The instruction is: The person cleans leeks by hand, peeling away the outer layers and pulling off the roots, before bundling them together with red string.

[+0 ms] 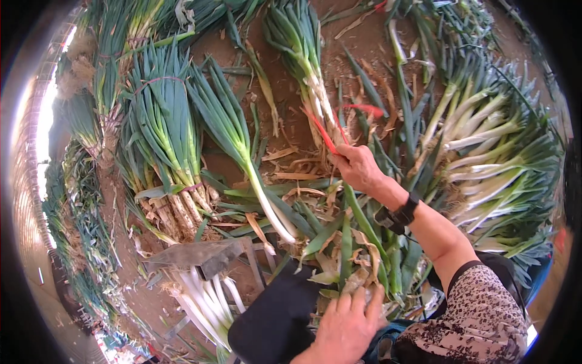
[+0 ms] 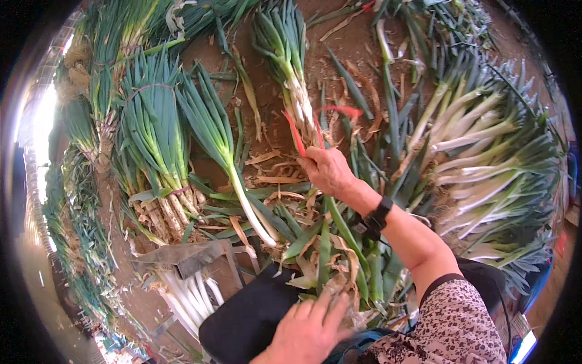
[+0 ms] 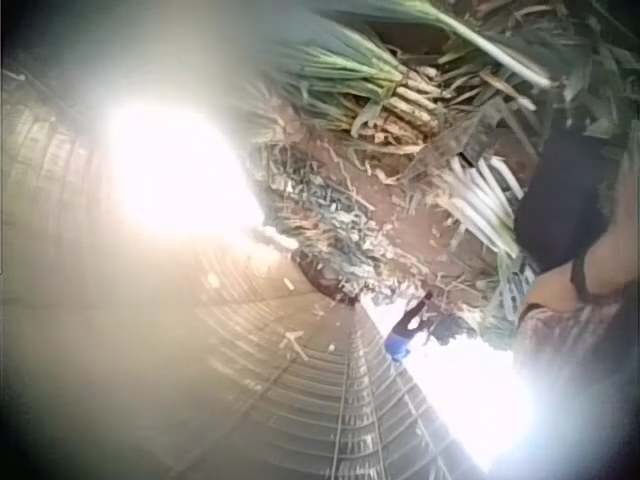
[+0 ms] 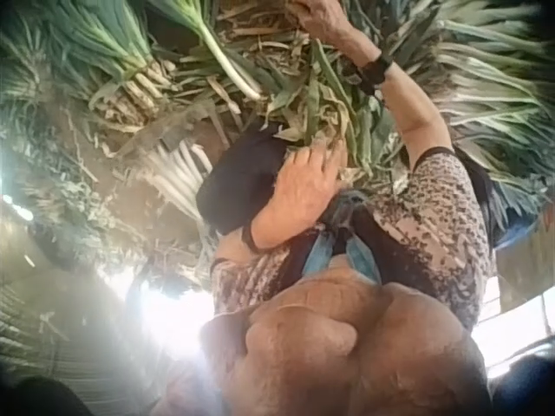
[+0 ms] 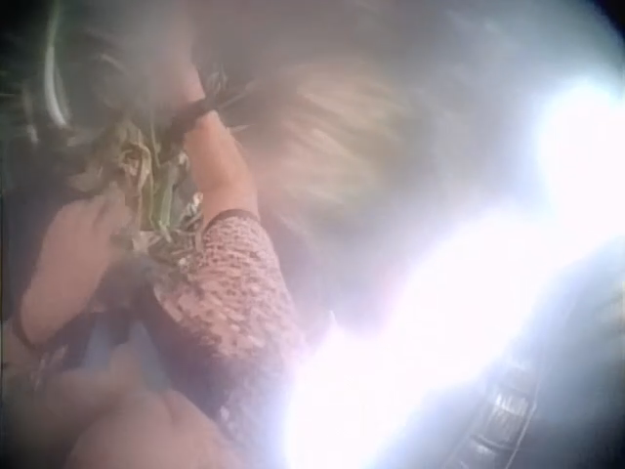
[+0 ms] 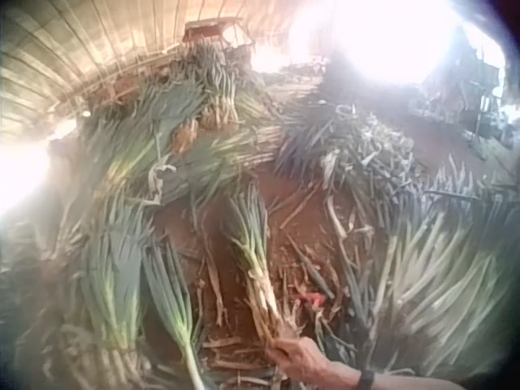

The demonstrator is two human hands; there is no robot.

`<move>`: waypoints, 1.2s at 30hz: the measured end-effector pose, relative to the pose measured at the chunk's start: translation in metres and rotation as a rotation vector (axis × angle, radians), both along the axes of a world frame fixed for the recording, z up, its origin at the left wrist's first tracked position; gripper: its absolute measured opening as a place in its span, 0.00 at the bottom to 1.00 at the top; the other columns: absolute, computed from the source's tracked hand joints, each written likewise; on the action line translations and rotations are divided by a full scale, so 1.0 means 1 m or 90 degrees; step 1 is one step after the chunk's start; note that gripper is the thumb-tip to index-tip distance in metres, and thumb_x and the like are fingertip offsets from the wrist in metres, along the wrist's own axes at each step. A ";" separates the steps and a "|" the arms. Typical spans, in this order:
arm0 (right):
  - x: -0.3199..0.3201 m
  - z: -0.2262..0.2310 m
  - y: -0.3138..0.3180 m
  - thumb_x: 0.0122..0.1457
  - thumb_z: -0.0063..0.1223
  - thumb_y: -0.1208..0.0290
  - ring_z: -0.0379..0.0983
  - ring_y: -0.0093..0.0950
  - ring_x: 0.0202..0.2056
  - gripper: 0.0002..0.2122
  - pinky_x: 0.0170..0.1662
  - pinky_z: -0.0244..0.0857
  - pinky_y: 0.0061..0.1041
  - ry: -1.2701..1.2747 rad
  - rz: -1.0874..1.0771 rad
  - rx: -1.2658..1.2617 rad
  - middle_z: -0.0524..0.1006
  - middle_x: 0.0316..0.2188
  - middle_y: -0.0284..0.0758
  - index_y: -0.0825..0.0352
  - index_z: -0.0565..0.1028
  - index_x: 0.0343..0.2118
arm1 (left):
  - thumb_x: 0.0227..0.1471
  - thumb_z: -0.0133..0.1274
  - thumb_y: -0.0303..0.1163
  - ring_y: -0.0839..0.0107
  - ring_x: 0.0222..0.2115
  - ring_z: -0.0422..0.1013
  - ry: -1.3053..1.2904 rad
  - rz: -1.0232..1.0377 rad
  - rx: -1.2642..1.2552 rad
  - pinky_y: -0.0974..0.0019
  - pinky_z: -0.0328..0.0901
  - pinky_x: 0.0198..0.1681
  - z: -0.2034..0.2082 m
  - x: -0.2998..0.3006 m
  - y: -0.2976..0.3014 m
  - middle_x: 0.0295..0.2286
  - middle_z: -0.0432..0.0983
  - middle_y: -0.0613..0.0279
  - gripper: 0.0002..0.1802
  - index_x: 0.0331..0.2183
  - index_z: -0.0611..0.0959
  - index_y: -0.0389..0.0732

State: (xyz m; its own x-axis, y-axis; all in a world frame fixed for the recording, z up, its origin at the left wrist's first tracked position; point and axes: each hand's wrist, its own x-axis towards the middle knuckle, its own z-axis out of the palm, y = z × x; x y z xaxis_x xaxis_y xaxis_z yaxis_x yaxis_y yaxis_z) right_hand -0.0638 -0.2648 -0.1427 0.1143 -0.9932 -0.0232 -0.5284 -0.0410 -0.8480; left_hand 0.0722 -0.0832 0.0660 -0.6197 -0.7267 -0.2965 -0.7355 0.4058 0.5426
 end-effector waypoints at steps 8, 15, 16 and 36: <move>-0.029 0.107 0.162 0.50 0.52 0.73 0.69 0.42 0.20 0.06 0.23 0.62 0.34 -0.021 0.090 0.070 0.70 0.16 0.44 0.68 0.72 0.21 | 0.48 0.53 0.37 0.54 0.30 0.70 -0.064 0.059 -0.010 0.56 0.65 0.33 -0.045 0.000 0.002 0.28 0.73 0.50 0.24 0.46 0.72 0.35; -0.037 0.141 0.254 0.44 0.53 0.71 0.74 0.43 0.26 0.03 0.27 0.66 0.39 0.229 0.157 0.134 0.75 0.20 0.43 0.63 0.74 0.22 | 0.49 0.46 0.27 0.56 0.39 0.72 0.165 0.157 0.222 0.58 0.64 0.44 -0.123 -0.011 0.020 0.39 0.73 0.44 0.28 0.53 0.64 0.33; -0.037 0.146 0.275 0.42 0.54 0.71 0.74 0.41 0.25 0.03 0.28 0.67 0.39 0.331 0.265 0.200 0.75 0.20 0.42 0.63 0.76 0.21 | 0.50 0.46 0.28 0.60 0.38 0.72 0.281 0.364 0.488 0.59 0.65 0.41 -0.131 -0.013 0.027 0.39 0.73 0.46 0.26 0.52 0.66 0.33; -0.031 0.146 0.369 0.44 0.52 0.67 0.75 0.41 0.27 0.07 0.31 0.69 0.35 0.039 0.366 0.199 0.76 0.22 0.42 0.64 0.78 0.23 | 0.49 0.53 0.29 0.84 0.08 0.51 0.468 0.923 0.560 0.75 0.44 0.09 -0.176 -0.046 0.096 0.12 0.60 0.76 0.05 0.23 0.75 0.45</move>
State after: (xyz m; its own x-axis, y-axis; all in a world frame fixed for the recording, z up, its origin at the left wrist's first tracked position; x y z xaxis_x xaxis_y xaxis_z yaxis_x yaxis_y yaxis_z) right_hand -0.0951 0.1043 0.0028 0.6134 -0.7198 -0.3249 -0.5443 -0.0872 -0.8343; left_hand 0.0264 0.0131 -0.1102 0.1099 -0.5468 -0.8300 0.2465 -0.7940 0.5557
